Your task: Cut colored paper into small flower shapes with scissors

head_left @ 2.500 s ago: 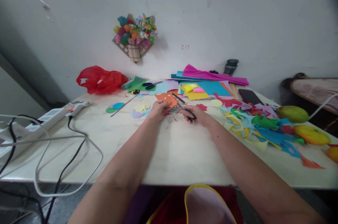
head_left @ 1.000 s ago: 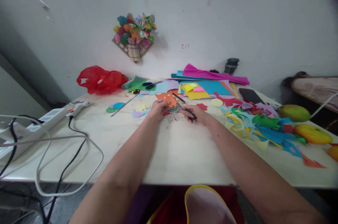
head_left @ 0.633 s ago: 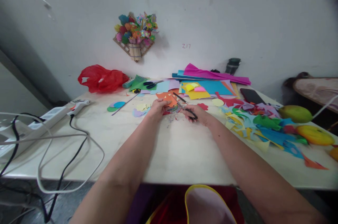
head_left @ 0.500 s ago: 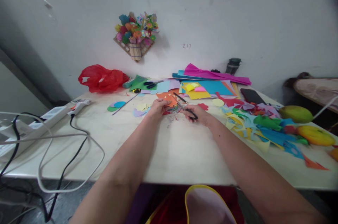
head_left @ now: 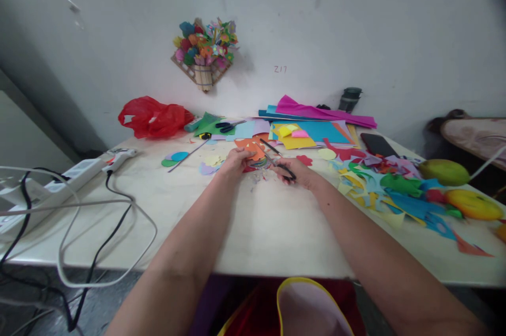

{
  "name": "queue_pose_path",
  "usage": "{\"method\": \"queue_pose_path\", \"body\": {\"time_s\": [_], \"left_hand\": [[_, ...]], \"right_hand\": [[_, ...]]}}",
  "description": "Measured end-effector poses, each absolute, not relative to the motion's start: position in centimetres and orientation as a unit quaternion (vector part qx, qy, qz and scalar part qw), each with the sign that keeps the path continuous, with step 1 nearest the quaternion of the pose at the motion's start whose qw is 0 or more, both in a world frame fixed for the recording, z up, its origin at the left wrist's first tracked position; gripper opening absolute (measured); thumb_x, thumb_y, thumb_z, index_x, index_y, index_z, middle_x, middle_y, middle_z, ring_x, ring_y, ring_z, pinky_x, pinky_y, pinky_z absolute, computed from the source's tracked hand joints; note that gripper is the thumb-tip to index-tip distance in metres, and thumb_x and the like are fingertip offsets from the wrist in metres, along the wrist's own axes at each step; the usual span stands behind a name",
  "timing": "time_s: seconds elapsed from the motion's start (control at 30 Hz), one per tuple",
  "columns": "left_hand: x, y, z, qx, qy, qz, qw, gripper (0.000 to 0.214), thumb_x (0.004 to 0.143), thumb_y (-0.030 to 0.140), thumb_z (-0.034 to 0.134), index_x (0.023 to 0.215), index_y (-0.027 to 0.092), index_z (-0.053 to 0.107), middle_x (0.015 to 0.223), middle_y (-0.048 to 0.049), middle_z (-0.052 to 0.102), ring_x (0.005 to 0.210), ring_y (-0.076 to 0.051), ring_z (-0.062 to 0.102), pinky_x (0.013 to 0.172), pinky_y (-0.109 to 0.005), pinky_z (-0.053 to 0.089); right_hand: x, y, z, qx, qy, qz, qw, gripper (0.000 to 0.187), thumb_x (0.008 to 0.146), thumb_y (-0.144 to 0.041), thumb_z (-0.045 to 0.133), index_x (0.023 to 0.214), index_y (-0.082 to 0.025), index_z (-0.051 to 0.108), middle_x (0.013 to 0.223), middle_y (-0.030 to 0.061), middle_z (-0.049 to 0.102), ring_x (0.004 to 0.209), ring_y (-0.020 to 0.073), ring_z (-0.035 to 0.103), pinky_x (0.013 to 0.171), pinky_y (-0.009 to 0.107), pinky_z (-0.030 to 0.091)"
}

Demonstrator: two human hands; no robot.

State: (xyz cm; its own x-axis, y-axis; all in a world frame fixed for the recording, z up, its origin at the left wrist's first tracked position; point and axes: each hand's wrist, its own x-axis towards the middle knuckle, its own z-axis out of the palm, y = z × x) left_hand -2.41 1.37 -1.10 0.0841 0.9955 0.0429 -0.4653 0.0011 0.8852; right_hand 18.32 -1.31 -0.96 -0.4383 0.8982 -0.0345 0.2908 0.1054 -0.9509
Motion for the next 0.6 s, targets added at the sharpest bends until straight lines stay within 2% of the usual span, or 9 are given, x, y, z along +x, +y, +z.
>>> {"method": "queue_pose_path", "body": {"time_s": [0.6], "left_hand": [[-2.54,1.56,-1.24,0.391,0.335,0.583,0.628,0.015,0.058,0.006,0.073,0.069,0.008,0.065,0.071,-0.0088,0.068,0.068,-0.018,0.067,0.071,-0.033,0.059]], "right_hand": [[18.34,-1.30,-1.00,-0.431,-0.687,0.501,0.303,0.027,0.074,-0.044,0.069,0.080,-0.018,0.060,0.049,-0.0056,0.053,0.035,0.0057,0.044,0.031,0.017,0.021]]}}
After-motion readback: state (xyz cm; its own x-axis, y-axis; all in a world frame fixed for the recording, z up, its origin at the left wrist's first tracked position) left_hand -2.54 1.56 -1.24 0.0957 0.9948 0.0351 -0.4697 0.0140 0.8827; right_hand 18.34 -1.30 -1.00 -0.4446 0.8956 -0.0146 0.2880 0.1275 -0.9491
